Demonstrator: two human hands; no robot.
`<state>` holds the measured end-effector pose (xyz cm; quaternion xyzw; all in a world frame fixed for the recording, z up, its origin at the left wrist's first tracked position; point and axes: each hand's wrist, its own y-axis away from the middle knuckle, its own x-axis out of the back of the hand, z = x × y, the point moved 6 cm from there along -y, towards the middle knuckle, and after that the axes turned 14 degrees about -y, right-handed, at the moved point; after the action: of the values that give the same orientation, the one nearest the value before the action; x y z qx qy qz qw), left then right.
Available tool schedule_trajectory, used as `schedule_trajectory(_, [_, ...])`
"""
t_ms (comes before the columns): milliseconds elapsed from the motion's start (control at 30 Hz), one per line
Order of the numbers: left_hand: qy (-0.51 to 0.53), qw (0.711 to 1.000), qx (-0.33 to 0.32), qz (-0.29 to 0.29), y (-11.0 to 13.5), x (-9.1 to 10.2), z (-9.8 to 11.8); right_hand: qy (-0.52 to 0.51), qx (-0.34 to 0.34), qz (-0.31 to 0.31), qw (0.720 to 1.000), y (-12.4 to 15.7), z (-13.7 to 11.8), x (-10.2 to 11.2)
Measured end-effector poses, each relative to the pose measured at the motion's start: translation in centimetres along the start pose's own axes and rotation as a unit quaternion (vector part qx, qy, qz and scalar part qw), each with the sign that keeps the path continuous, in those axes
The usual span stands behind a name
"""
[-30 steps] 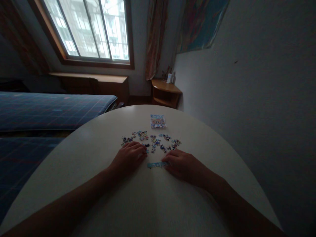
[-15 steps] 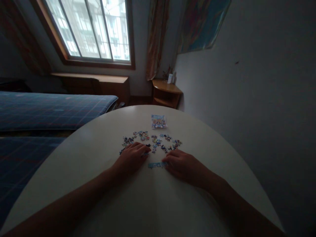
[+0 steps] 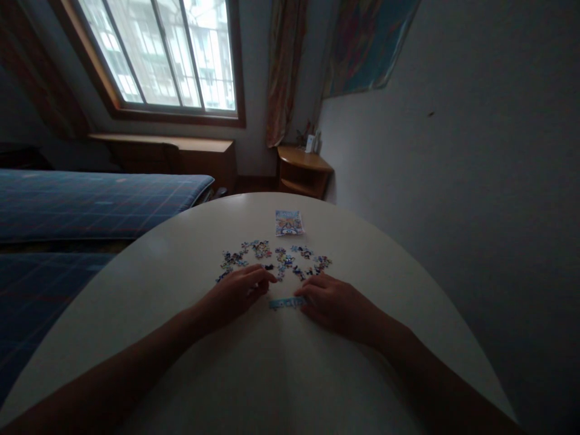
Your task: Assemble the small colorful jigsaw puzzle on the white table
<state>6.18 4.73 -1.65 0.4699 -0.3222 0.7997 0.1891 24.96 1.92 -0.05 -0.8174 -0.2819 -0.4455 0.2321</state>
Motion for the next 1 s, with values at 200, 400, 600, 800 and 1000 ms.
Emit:
schedule_trajectory(200, [0.182, 0.979, 0.074, 0.047, 0.0, 0.4, 0.8, -0.057, -0.026, 0.109, 0.992, -0.1, -0.3, 0.4])
schedule_trajectory(400, [0.304, 0.939, 0.150, 0.052, 0.4, -0.5, 2.0, -0.186, -0.021, 0.172, 0.967, -0.4, -2.0, -0.3])
schedule_trajectory(600, [0.319, 0.932, 0.169, 0.033, 0.6, -1.6, 2.5, -0.268, -0.043, 0.202, 0.941, -0.4, -1.9, 0.0])
schedule_trajectory(800, [0.074, 0.996, 0.014, 0.042, 0.9, -1.4, 4.3, -0.251, -0.099, 0.215, 0.939, 0.2, 0.7, 2.2])
schedule_trajectory(1000, [-0.078, 0.984, -0.142, -0.079, 1.8, -2.9, 6.6, -0.205, -0.134, 0.088, 0.966, 0.7, 2.6, 2.5])
